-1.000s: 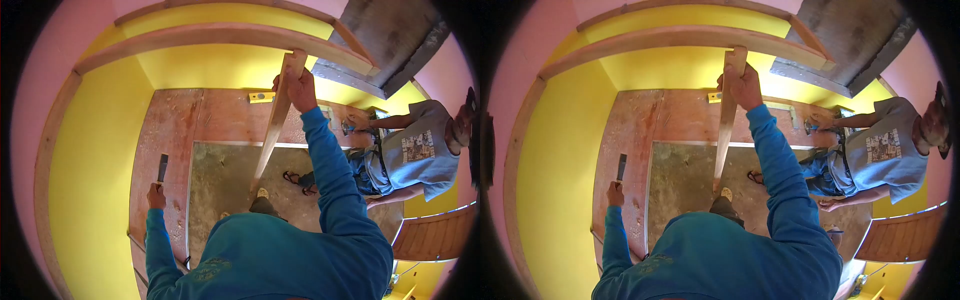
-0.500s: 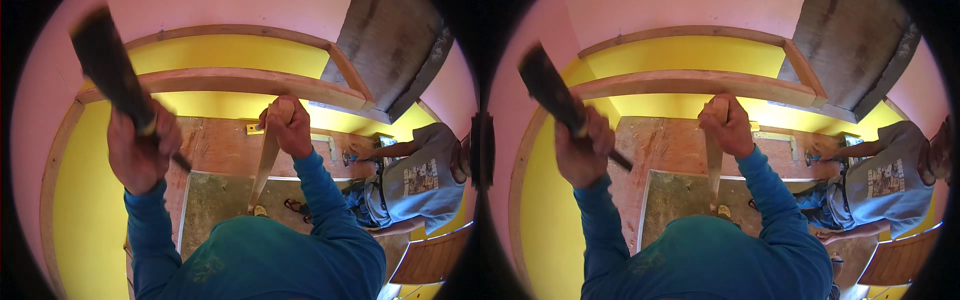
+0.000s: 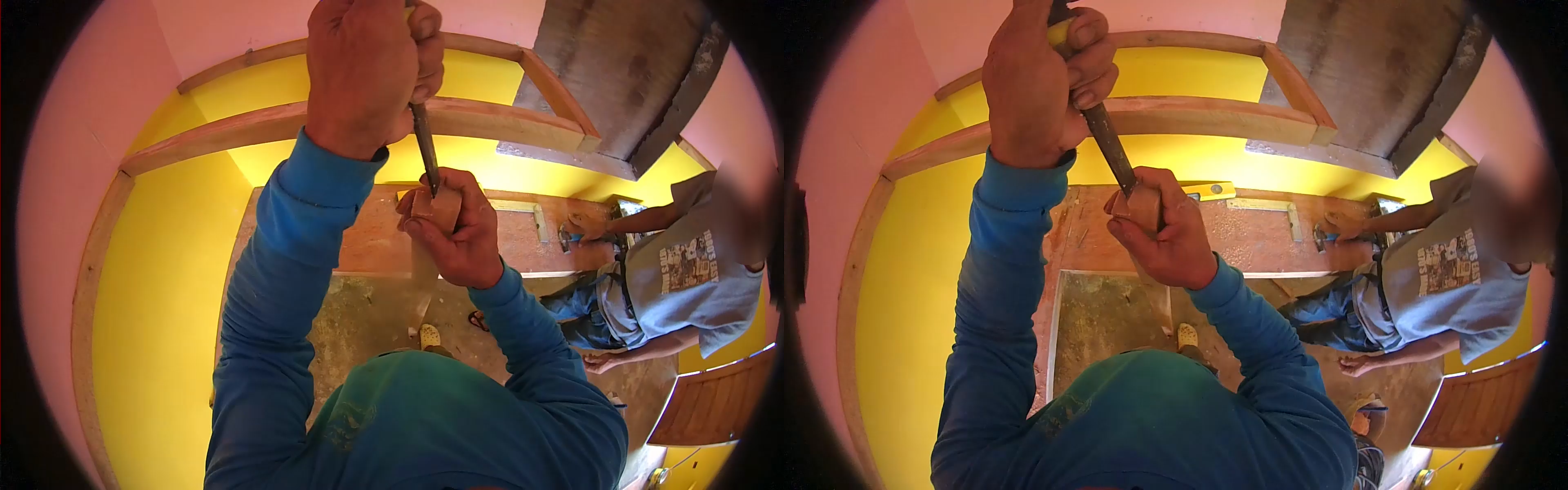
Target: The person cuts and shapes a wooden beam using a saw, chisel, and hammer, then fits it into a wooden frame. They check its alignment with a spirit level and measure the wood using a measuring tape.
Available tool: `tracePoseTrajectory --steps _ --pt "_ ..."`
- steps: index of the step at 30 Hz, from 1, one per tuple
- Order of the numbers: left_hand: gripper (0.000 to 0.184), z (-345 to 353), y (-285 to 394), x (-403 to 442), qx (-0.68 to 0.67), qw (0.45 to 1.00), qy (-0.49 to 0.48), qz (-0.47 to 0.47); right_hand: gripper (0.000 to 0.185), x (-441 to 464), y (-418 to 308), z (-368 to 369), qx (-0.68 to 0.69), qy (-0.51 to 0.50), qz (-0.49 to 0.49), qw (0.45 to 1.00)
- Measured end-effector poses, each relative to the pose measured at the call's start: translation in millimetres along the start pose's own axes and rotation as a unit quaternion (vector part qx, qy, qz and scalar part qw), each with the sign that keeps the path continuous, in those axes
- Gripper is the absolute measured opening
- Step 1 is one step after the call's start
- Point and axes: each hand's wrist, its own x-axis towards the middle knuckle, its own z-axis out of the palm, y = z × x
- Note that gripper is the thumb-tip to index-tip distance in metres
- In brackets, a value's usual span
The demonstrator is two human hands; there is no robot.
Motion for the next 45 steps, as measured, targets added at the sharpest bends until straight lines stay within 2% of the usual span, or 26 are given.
tracePoseTrajectory --steps 5,8,12,14,16,18,19,21,23,24,26,29,36,43,45 --pt "0.028 9 14 -15 -0.003 0.999 0.03 -0.021 0.043 -8 -8 7 0.015 0.016 0.022 1.0" --pt "0.025 23 17 -19 0.046 0.998 0.035 0.037 0.042 -9 -5 2 0.009 0.018 0.01 1.0" --pt "0.021 12 20 -19 0.125 0.984 -0.068 0.104 0.046 -9 -7 1 -0.059 0.032 0.006 0.998" --pt "0.017 4 23 -7 0.123 0.987 -0.09 0.045 0.049 -11 -10 4 -0.1 0.04 0.011 0.994" --pt "0.019 17 32 -7 0.137 0.989 -0.045 0.034 0.05 -12 -10 5 -0.113 0.027 -0.021 0.993" --pt "0.021 32 45 -12 0.174 0.984 -0.034 0.033 0.052 -12 -13 8 -0.108 0.022 -0.047 0.993" --pt "0.023 40 54 -22 0.205 0.977 -0.045 0.038 0.051 -13 -15 9 -0.094 0.033 -0.027 0.995" --pt "0.025 40 49 -20 0.278 0.955 -0.044 0.091 0.051 -16 -17 11 -0.065 0.052 0.015 0.996" --pt "0.027 26 25 0 0.36 0.914 -0.016 0.188 0.051 -17 -15 9 -0.069 0.049 -0.01 0.996" --pt "0.027 29 28 1 0.386 0.905 0.003 0.179 0.051 -18 -13 8 -0.07 0.046 -0.022 0.996" --pt "0.028 38 35 -6 0.346 0.932 0.002 0.109 0.052 -20 -12 6 -0.063 0.043 -0.025 0.997" --pt "0.03 33 27 -3 0.332 0.937 -0.007 0.111 0.053 -22 -11 5 -0.047 0.044 -0.024 0.998" --pt "0.03 40 36 -9 0.4 0.912 -0.01 0.092 0.054 -22 -10 6 -0.023 0.036 -0.066 0.997" --pt "0.03 42 43 -10 0.383 0.922 -0.03 0.058 0.053 -22 -10 4 -0.039 0.027 -0.067 0.997" --pt "0.03 40 39 -12 0.386 0.917 -0.028 0.095 0.052 -22 -10 2 -0.045 0.022 -0.061 0.997"
